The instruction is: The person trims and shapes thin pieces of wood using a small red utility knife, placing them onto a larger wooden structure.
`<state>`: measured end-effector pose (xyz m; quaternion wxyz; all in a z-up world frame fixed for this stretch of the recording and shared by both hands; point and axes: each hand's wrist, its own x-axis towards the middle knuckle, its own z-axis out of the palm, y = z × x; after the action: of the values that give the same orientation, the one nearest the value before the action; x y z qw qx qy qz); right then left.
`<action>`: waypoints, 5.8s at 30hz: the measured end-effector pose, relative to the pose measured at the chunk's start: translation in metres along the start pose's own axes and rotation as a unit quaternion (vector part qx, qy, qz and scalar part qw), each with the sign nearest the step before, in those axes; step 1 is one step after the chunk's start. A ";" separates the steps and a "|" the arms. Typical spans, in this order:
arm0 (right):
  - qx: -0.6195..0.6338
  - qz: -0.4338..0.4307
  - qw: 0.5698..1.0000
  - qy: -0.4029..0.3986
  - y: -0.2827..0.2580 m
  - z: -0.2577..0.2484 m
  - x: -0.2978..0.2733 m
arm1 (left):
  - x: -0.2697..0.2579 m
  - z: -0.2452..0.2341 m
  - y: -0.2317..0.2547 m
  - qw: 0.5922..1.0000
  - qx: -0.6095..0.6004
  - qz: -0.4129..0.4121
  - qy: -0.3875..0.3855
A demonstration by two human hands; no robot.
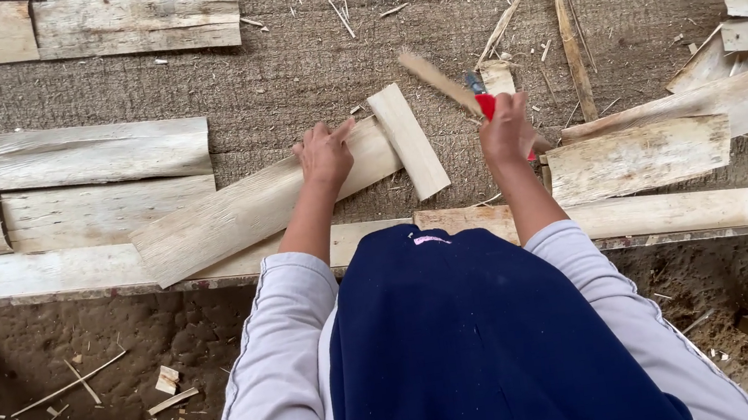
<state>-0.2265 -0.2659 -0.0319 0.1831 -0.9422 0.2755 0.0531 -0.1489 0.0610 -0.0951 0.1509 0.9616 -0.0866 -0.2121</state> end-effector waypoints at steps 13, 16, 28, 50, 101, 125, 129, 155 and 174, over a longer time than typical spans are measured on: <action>-0.023 -0.067 0.977 -0.200 -0.097 -0.029 -0.096 | -0.068 -0.038 0.054 0.985 0.073 0.084 0.128; -0.003 -0.046 0.981 -0.191 -0.077 -0.009 -0.078 | -0.073 -0.021 0.054 0.983 0.065 0.120 0.126; 0.016 -0.233 0.971 -0.060 -0.077 0.023 -0.110 | -0.057 -0.022 0.048 0.993 -0.059 0.071 0.068; 0.013 -0.144 0.975 -0.168 -0.077 0.020 -0.134 | -0.044 -0.042 0.045 0.973 0.092 0.208 0.035; 0.276 0.026 0.937 -0.212 -0.018 0.039 -0.093 | -0.065 -0.094 0.097 0.985 0.123 0.091 -0.075; 0.228 0.028 0.939 -0.257 -0.060 -0.019 -0.062 | -0.063 -0.083 0.094 0.983 0.132 0.100 -0.074; 0.213 0.024 0.942 -0.258 -0.058 -0.013 -0.060 | -0.064 -0.085 0.096 0.982 0.140 0.096 -0.079; -0.001 -0.078 0.961 -0.267 -0.115 -0.017 -0.047 | -0.060 -0.076 0.102 0.981 0.158 0.076 -0.086; -0.078 -0.128 0.933 -0.327 -0.128 -0.009 -0.022 | -0.049 -0.062 0.119 0.972 0.181 0.024 -0.148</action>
<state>-0.1759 -0.1584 0.0211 0.1944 -0.9113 0.0727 0.3555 -0.1781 -0.0242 0.0161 -0.0349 0.9287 -0.1681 -0.3288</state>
